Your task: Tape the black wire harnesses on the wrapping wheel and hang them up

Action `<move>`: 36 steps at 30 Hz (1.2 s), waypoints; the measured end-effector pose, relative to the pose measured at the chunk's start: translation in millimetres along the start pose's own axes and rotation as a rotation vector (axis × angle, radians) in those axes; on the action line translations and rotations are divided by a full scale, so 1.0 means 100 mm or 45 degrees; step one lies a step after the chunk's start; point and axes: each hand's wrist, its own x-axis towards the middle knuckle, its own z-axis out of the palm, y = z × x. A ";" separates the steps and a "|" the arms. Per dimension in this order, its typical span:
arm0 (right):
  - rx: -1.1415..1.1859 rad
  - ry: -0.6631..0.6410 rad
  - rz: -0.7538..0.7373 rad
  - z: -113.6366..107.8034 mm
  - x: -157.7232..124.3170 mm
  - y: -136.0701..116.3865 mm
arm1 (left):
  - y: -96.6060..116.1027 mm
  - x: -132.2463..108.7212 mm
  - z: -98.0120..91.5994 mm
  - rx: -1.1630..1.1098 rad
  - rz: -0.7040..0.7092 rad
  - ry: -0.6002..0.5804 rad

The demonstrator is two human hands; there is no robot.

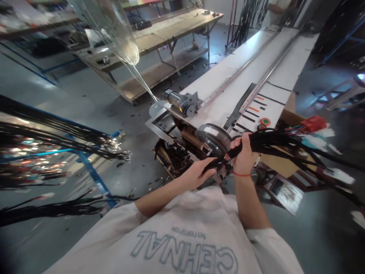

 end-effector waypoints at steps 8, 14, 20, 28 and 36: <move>-0.035 -0.078 0.200 -0.02 0.02 0.05 | -0.08 0.07 -0.01 -0.260 -0.017 -0.087; -0.103 -0.082 0.234 -0.05 -0.07 0.19 | -0.11 0.19 0.03 -0.732 -0.092 -0.162; -0.136 -0.226 0.331 -0.10 -0.12 0.11 | -0.20 0.21 -0.02 -0.872 -0.140 -0.329; 0.112 -0.602 0.295 0.07 -0.10 -0.74 | 0.25 0.10 -0.04 -0.702 0.008 -0.404; 0.100 -0.711 0.003 0.61 -0.40 -0.79 | 0.54 0.04 0.09 -0.551 0.024 0.213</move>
